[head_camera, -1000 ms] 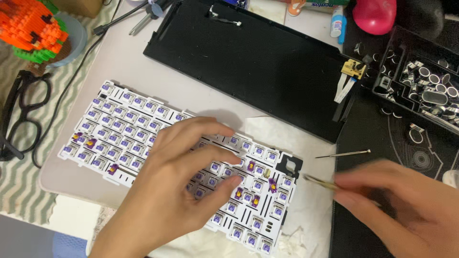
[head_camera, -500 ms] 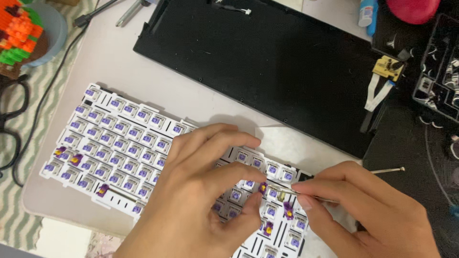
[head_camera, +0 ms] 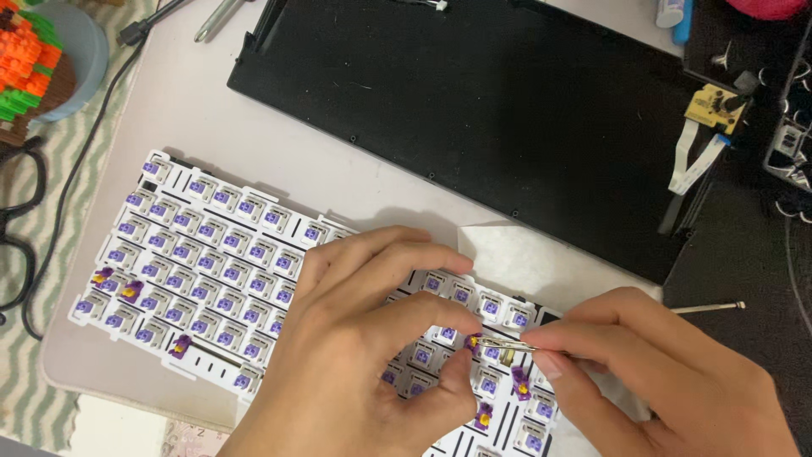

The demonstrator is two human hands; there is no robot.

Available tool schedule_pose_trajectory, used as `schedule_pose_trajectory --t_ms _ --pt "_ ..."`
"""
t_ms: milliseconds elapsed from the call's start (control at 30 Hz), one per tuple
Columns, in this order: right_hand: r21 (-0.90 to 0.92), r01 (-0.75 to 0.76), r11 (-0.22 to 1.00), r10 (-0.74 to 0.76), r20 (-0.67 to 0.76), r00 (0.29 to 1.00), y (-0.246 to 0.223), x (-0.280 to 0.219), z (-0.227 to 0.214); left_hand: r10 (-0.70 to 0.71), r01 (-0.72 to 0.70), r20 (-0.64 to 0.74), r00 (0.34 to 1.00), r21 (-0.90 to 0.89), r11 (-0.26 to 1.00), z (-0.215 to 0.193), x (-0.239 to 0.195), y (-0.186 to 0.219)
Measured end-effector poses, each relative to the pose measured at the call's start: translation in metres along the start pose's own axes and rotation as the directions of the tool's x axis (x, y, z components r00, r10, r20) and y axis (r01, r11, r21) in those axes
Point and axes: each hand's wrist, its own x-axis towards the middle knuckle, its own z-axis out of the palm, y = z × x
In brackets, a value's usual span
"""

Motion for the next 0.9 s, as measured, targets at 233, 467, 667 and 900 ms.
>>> schedule_pose_trajectory --t_ms 233,467,667,900 --pt "-0.087 0.046 0.995 -0.042 0.054 0.998 -0.002 -0.002 0.001 -0.009 0.009 0.000 1.000 -0.020 1.000 -0.001 0.000 -0.001" --pt "-0.004 0.084 0.996 -0.084 0.010 0.996 0.002 -0.004 0.005 0.011 -0.010 0.015 1.000 -0.077 0.997 -0.005 0.000 -0.005" --pt "0.020 0.006 1.000 -0.006 0.006 1.000 -0.002 -0.005 0.007 0.016 -0.013 0.031 0.999 -0.075 0.997 -0.006 0.000 -0.005" --pt "0.030 0.055 0.998 -0.055 -0.014 0.998 0.004 -0.007 0.008 0.006 -0.002 0.043 0.999 -0.088 0.996 -0.010 -0.001 -0.002"
